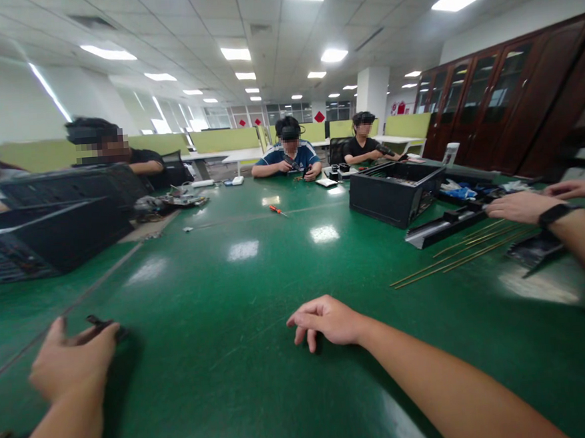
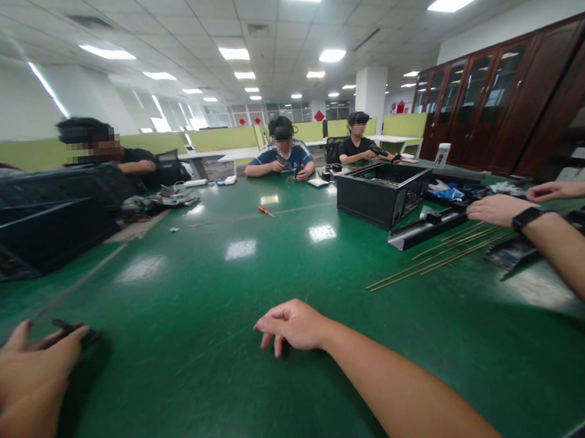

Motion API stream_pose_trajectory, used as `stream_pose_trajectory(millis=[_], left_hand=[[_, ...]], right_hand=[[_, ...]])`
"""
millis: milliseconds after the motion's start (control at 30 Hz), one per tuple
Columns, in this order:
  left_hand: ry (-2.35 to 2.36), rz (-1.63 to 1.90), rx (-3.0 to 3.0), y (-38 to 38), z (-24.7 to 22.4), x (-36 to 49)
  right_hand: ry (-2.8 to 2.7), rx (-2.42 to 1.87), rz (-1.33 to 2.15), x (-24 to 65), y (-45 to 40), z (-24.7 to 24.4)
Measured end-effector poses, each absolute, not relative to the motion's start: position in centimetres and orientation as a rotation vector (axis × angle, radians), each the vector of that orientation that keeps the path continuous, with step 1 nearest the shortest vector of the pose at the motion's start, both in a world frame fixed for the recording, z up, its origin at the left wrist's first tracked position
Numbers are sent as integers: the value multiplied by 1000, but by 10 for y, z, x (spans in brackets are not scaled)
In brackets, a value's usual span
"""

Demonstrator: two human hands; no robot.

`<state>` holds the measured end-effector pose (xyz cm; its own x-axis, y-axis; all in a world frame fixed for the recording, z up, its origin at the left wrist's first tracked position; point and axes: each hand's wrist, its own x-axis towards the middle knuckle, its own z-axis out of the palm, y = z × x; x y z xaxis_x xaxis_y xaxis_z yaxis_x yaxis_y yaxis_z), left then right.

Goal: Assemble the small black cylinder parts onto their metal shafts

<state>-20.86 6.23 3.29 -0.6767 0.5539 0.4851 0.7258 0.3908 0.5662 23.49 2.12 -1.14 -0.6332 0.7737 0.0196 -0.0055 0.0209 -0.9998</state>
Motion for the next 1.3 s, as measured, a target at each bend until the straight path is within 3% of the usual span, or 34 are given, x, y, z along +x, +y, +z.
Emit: stream_pose_trajectory(millis=[167,367,633,767,1300], left_hand=[[-2665,-776,-1300,57,53,-187],[-2239,-849,-1931,61,46,-123],[-1468,-913,-2761,27,32,4],[-1285,-893,-2823,11,25,20],[-1304,-857,-2915,11,2,20]], right_hand=[[-1705,-775,1666,235,21,-11],[-1669,-803,1647,233,22,-16],[-1650,-888,1334,237,23,-17],[-1795,-876,1226,237,19,-17],[-1974,-981,952,234,15,-14]])
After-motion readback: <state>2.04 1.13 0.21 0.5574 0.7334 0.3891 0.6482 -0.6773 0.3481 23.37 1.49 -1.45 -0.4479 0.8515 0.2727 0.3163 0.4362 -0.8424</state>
